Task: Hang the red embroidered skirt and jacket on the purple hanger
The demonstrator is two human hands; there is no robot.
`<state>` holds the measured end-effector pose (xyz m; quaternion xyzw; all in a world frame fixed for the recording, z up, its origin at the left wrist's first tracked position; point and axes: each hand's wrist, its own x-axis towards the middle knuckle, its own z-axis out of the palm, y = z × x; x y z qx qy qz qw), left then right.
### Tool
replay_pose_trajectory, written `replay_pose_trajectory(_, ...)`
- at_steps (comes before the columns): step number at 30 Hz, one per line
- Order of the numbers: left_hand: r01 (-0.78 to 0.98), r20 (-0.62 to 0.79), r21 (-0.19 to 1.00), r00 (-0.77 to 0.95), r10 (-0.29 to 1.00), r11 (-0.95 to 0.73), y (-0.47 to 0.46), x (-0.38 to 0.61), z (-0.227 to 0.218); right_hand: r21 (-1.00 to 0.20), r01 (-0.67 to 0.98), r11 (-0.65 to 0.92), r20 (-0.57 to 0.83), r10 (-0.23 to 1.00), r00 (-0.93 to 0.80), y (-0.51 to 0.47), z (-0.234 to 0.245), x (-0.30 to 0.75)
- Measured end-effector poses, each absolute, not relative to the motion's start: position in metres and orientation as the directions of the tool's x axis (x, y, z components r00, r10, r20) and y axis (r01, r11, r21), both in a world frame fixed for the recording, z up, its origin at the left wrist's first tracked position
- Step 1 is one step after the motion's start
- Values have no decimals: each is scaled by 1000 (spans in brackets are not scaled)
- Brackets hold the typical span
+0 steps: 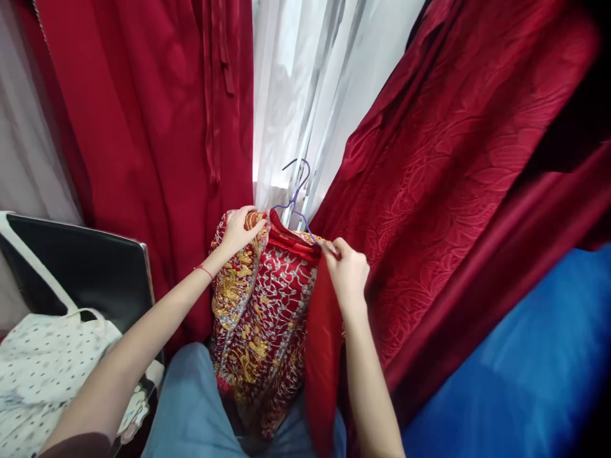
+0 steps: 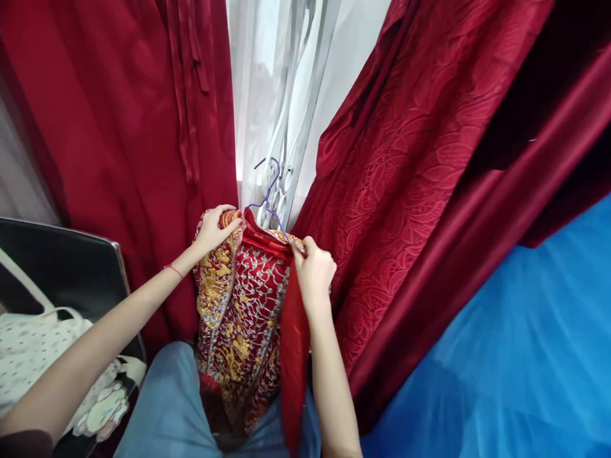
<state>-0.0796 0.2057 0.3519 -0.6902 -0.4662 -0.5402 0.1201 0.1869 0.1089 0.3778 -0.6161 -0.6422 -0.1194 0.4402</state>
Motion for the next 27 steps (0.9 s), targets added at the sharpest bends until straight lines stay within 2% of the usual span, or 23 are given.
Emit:
replay_pose_trajectory(2, 781, 828, 295, 80, 556, -551, 213, -89, 355, -458, 829, 320, 744, 648, 160, 125, 383, 193)
replay_pose_trajectory(5, 799, 811, 199, 191, 553, -568, 216, -98, 364, -569, 671, 475, 775, 583, 244, 145, 389, 207)
replay_pose_trajectory(9, 759, 823, 154, 256, 508, -633, 204, -103, 372, -633, 565, 530, 762, 555, 333, 153, 394, 214)
replay_pose_trajectory(15, 762, 893, 293, -3, 449, -578, 173, -91, 377, -649, 523, 552, 760, 484, 434, 154, 405, 204)
replay_pose_trajectory(19, 735, 821, 457, -131, 556, -501, 174, -84, 386, -683, 508, 525, 727, 562, 395, 183, 413, 207)
replay_pose_trajectory(24, 666, 712, 555, -70, 699, -498, 187, -90, 393, -618, 694, 369, 722, 616, 315, 189, 422, 222)
replay_pose_trajectory(27, 597, 698, 553, 50, 715, -582, 179, -97, 396, -576, 692, 436, 749, 620, 233, 150, 425, 224)
